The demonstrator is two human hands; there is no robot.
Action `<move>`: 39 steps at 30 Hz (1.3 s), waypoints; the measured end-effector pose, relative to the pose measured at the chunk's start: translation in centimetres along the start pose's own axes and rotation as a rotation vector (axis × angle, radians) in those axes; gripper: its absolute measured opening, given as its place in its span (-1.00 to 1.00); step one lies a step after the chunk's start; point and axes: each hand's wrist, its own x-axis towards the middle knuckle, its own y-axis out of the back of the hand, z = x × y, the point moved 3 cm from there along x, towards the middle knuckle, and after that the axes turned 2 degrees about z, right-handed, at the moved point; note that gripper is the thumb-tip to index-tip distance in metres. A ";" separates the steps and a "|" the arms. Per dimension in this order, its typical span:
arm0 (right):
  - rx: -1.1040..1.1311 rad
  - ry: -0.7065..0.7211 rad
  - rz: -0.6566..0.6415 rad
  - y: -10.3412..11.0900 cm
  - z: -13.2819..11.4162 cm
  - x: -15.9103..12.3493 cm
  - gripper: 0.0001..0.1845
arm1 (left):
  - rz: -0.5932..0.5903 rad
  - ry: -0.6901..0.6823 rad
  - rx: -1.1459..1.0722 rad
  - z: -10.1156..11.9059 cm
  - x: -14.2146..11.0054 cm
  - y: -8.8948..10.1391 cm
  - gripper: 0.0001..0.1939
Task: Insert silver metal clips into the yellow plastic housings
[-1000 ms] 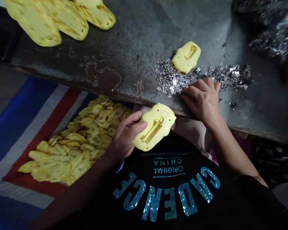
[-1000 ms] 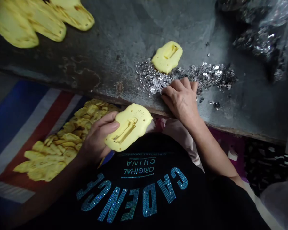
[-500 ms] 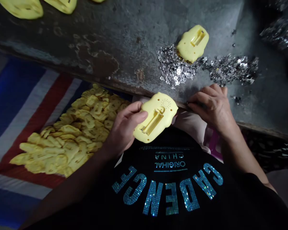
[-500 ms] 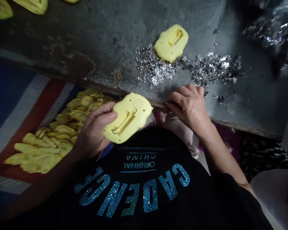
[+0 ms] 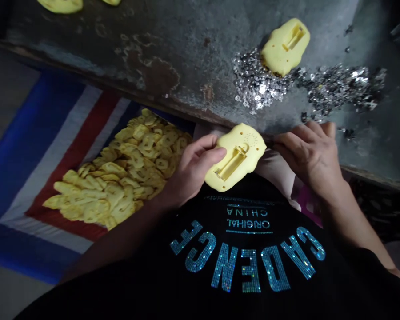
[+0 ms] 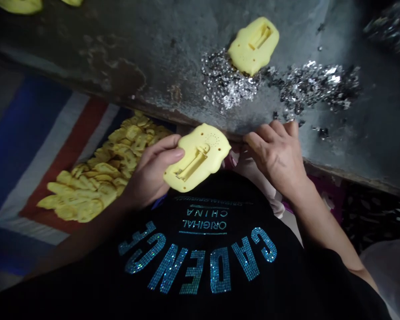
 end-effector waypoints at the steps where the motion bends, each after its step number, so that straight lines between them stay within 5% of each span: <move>1: 0.006 -0.008 0.019 0.2 -0.2 -0.2 -0.78 | -0.016 -0.015 0.005 0.0 0.0 -0.1 -0.60; 3: 0.118 -0.038 0.088 0.7 -0.8 -0.6 -0.80 | -0.041 -0.039 0.024 -0.2 0.0 -0.1 -0.61; 9: 0.919 -0.229 0.264 2.3 -3.5 -0.6 -0.87 | -0.129 -0.136 0.132 -0.3 -0.8 -0.9 -0.61; 16: 0.699 -0.176 0.234 2.1 -4.1 -1.2 -0.92 | -0.186 -0.174 0.194 0.0 -2.0 -2.6 -0.64; 27: 0.892 -0.168 0.076 3.4 -2.4 -2.2 -0.90 | -0.205 0.052 0.071 0.1 -2.7 -4.4 -0.67; 39: 0.966 -0.156 0.025 2.8 -2.2 -0.7 -0.87 | -0.207 0.055 0.061 0.2 -3.1 -4.7 -0.68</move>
